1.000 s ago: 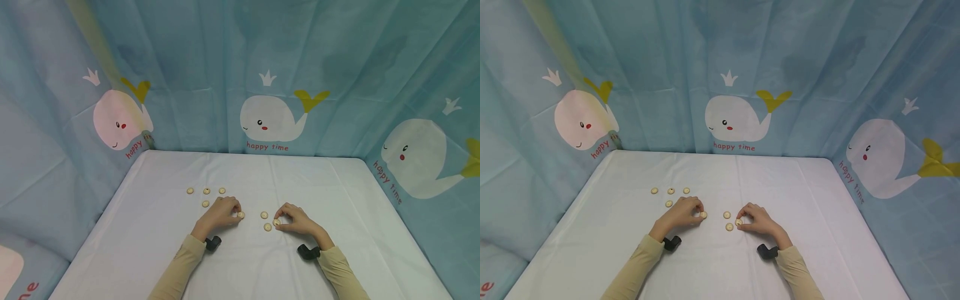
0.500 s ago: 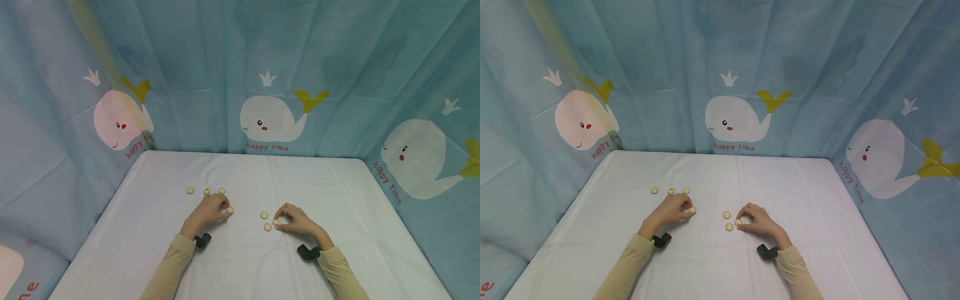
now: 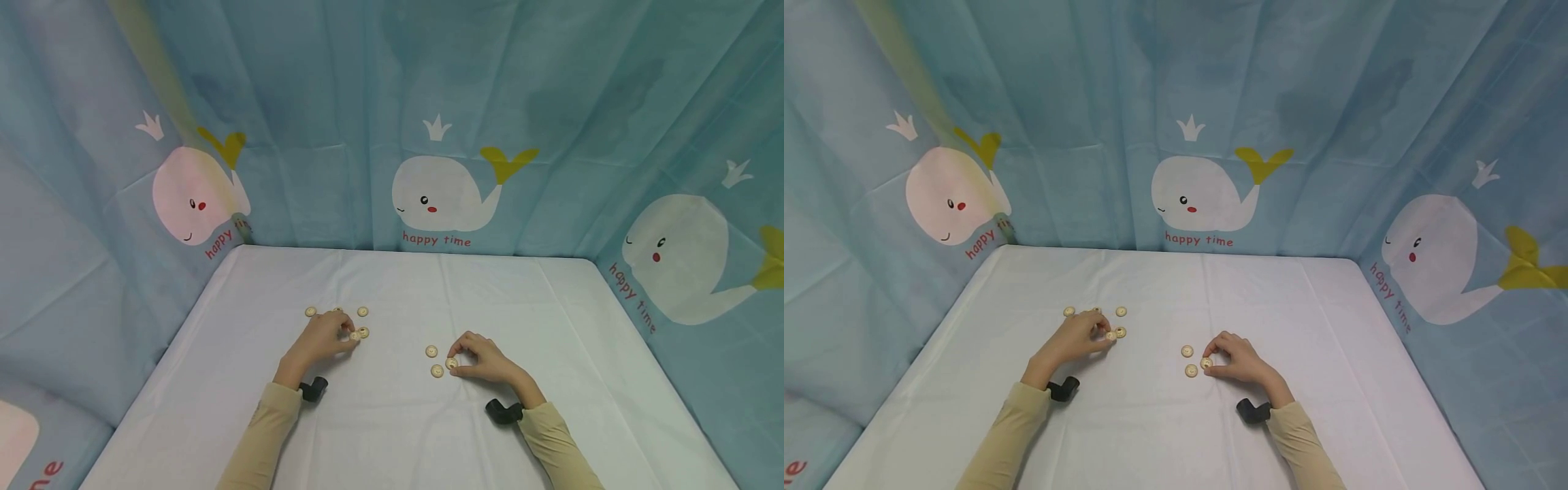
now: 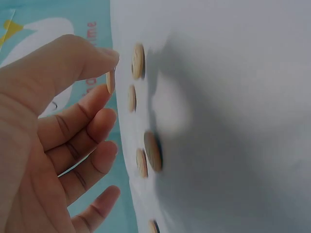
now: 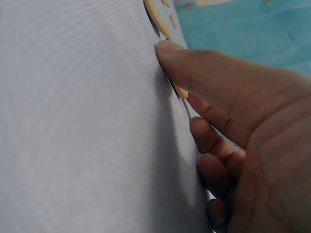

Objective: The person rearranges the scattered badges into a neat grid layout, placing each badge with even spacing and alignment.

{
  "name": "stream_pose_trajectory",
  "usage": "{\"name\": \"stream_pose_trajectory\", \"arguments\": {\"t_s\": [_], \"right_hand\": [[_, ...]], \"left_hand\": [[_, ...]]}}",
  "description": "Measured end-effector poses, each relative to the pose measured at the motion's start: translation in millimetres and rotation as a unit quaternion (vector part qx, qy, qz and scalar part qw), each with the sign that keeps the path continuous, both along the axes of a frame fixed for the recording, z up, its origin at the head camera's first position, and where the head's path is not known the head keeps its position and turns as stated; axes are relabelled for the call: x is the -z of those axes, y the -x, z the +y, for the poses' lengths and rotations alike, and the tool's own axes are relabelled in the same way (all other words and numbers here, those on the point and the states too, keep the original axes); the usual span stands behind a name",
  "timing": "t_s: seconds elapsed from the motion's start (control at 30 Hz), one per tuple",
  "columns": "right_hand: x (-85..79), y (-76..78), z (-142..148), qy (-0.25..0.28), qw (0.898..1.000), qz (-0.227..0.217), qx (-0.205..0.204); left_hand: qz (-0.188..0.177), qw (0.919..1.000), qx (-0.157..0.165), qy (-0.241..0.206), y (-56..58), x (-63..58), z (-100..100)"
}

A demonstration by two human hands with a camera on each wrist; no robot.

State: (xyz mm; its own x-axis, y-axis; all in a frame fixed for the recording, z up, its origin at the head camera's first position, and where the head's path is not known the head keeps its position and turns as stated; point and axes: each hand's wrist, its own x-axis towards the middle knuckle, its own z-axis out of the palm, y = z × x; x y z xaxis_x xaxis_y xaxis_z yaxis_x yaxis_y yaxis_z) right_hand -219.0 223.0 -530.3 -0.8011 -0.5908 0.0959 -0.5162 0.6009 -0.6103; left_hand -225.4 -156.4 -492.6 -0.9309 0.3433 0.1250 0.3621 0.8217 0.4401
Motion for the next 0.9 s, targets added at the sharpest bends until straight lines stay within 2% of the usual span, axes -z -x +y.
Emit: {"name": "stream_pose_trajectory", "arguments": {"t_s": [0.27, 0.37, 0.67, 0.9], "right_hand": [[0.5, 0.3, 0, 0.000, 1.000, 0.002, -0.001], [0.6, 0.3, 0, -0.001, 1.000, 0.004, -0.001], [0.5, 0.0, 0, 0.000, 1.000, 0.005, 0.001], [0.8, -0.2, -1, 0.004, 1.000, 0.006, 0.000]], "left_hand": [[0.033, 0.9992, -0.020, 0.003, -0.4, 0.9, -17], [0.034, 0.9991, -0.024, 0.006, -0.9, 2.3, -24], [0.002, 0.9979, -0.057, 0.030, 0.2, 4.3, -43], [-0.012, 0.9963, -0.080, 0.028, -2.0, 7.2, -58]]}}
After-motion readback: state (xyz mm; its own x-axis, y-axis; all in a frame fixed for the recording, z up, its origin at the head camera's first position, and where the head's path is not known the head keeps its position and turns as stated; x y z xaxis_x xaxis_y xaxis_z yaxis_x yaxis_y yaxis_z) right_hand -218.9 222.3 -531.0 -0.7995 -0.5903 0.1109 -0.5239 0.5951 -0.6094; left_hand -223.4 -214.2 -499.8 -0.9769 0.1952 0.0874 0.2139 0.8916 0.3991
